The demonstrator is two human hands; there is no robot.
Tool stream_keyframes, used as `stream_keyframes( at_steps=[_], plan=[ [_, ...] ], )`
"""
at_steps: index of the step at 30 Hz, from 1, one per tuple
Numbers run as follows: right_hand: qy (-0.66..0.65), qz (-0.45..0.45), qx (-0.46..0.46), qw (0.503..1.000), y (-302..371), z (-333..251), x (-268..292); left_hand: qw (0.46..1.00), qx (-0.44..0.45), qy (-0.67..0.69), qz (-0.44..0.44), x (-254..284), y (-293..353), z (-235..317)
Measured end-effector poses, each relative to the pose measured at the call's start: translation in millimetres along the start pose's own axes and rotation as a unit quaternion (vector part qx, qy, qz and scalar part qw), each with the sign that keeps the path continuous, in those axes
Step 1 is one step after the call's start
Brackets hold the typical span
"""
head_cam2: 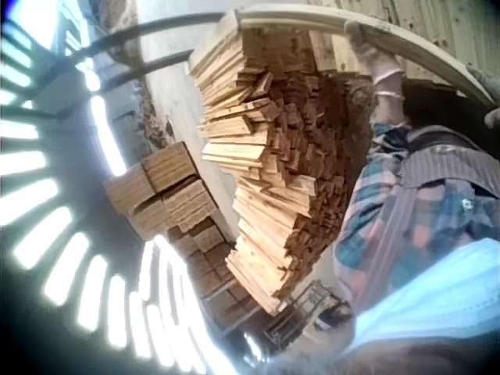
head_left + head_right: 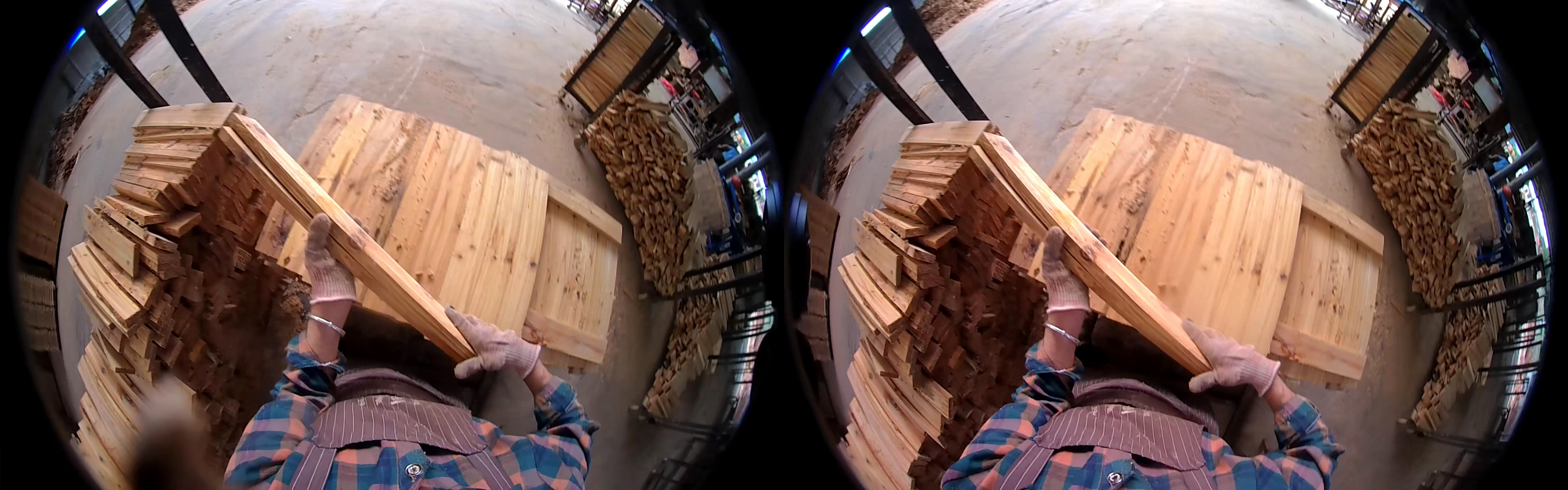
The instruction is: The person repeatedly picks up bundles of wooden planks from a large pile and places them onto a wooden pallet. They arrange the planks in layers, alternating the orientation of the boards to create a stable stack.
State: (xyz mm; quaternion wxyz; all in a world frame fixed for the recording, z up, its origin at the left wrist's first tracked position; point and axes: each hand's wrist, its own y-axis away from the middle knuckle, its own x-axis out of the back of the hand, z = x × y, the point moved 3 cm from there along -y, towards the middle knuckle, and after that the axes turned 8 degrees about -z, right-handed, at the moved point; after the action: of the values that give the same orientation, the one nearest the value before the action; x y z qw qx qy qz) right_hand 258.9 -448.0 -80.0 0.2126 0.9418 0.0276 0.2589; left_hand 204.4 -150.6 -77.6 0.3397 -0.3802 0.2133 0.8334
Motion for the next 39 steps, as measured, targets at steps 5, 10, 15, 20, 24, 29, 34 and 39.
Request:
stream_keyframes(
  at_steps=[5, 10, 15, 20, 24, 29, 34, 39],
  plan=[
    [-0.129, -0.072, -0.016, 0.989, 22, 8, 20, 0.998, 0.043, -0.043, -0.033, -7, 19, -24],
    [-0.145, 0.089, -0.061, 0.984, -56, -30, 45, 0.993, 0.091, -0.067, 0.017, -6, 50, -78],
    [-0.315, 0.137, 0.006, 0.939, -90, -9, 59, 0.99, 0.128, 0.002, -0.064, -7, 77, -96],
    [-0.368, 0.064, 0.082, 0.924, -66, 6, 60, 0.995, 0.037, -0.086, 0.021, 18, 110, -104],
    [-0.276, 0.082, -0.105, 0.952, -10, 36, 86, 0.992, 0.096, -0.045, 0.07, 26, 138, -69],
    [-0.193, 0.222, -0.122, 0.948, 58, 75, 116, 0.941, 0.106, -0.019, 0.32, 108, 164, -105],
    [-0.348, 0.388, -0.128, 0.844, 98, 143, 85, 0.933, 0.084, 0.024, 0.35, 145, 131, -167],
    [-0.407, 0.469, -0.112, 0.776, 93, 194, 43, 0.936, 0.098, 0.038, 0.336, 113, 122, -165]
  ],
)
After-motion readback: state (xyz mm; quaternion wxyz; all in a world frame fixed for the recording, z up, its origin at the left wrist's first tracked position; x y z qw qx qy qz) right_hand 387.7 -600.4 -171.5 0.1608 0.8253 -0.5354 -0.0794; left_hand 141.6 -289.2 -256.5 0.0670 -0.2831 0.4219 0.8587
